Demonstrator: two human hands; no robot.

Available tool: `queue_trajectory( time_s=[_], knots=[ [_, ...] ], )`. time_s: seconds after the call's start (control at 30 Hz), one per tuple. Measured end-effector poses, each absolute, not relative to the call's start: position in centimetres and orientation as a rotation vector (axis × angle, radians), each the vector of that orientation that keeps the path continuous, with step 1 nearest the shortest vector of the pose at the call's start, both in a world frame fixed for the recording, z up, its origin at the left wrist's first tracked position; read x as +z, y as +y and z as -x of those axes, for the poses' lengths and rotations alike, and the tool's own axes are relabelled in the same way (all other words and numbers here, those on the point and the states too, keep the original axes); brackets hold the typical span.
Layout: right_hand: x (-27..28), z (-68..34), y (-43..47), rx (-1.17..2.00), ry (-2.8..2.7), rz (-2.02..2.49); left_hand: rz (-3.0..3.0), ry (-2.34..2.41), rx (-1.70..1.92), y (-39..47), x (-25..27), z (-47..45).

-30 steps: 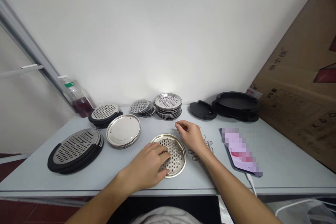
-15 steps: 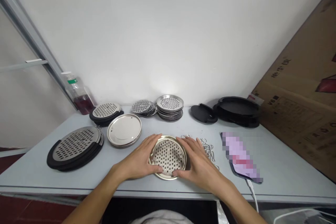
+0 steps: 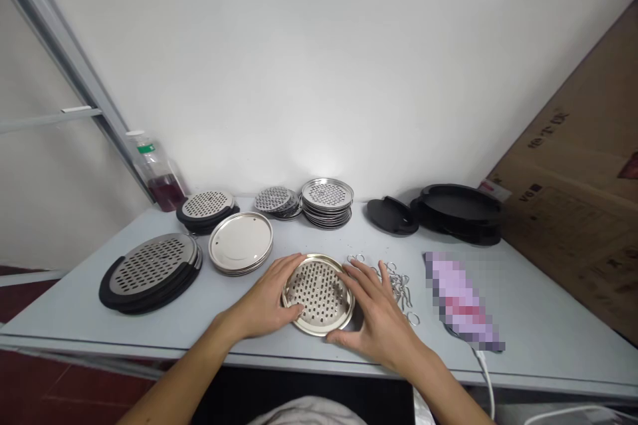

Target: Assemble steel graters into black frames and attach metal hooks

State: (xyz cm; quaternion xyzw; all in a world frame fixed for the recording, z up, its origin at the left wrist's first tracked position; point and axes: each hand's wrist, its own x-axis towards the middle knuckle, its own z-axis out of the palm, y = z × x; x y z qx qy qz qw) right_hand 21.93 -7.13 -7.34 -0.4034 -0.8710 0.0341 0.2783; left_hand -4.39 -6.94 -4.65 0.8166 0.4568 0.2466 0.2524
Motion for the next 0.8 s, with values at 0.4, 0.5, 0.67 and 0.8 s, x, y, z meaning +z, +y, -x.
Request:
queue_trajectory(
  time_s=[0.4, 0.5, 0.67, 0.8],
  knots=[
    [-6.0, -21.6, -7.5, 0.200, -2.355, 1.082, -2.261, 1.287, 0.715, -6.9, -4.9, 4.3],
    [-6.0, -21.6, -7.5, 0.226, -2.344, 1.065, -2.260, 1.289, 0.711, -7.0, -5.0, 4.4],
    [-5.9, -21.7, -7.5, 0.248, -2.334, 1.065, -2.206, 1.289, 0.683, -7.1, -5.0, 4.5],
    [-5.9, -21.8, -7.7, 0.261, -2.339, 1.070, -2.181, 1.281, 0.682, -7.1, -4.9, 4.5]
  ],
)
